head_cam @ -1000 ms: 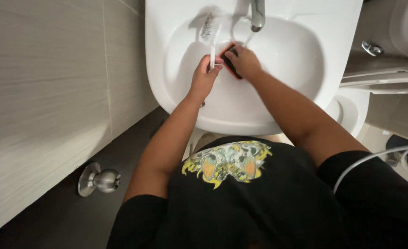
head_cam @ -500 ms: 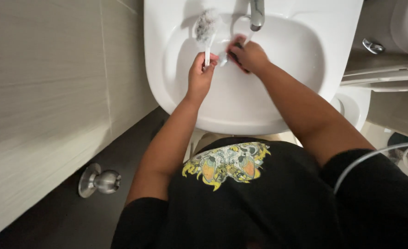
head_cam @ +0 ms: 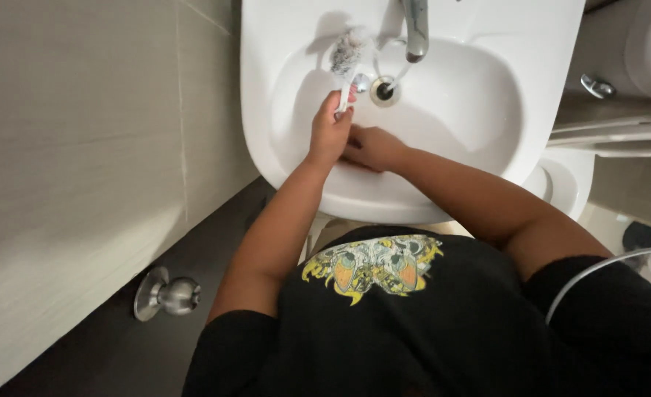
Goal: The person rinses a toilet brush and a scrubbing sponge under running water in a sink. They then move to the toilet and scrub the inside of the bowl with the brush and sponge. Finally, they place the cleaning tools back into a wall-mounted holder.
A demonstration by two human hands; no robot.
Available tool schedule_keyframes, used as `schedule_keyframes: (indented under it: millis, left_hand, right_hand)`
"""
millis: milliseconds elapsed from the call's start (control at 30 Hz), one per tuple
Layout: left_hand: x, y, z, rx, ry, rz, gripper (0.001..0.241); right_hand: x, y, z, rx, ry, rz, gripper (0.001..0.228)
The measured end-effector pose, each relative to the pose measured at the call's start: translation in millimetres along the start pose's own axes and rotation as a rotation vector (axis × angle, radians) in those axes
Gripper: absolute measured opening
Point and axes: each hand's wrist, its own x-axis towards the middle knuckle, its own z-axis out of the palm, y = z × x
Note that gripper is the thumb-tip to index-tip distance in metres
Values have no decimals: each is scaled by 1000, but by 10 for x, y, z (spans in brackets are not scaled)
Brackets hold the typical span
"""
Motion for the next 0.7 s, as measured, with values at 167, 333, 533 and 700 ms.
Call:
schedule_keyframes:
  millis: [167,333,533,700]
  left_hand:
    - [39,-264,42,45,83,303,14]
    - [-19,-245,-24,11,31,326,19]
    - [-2,-236,-1,-23,29,342,22]
    - [-38,-203,10,30,-10,314,21]
  right_hand:
    - [907,805,525,-69,136,-25,53]
    - [357,369,-102,-112,263,144,53]
    - [-167,150,-168,-163,141,180,65]
    - [55,485,23,-289,110,197,66]
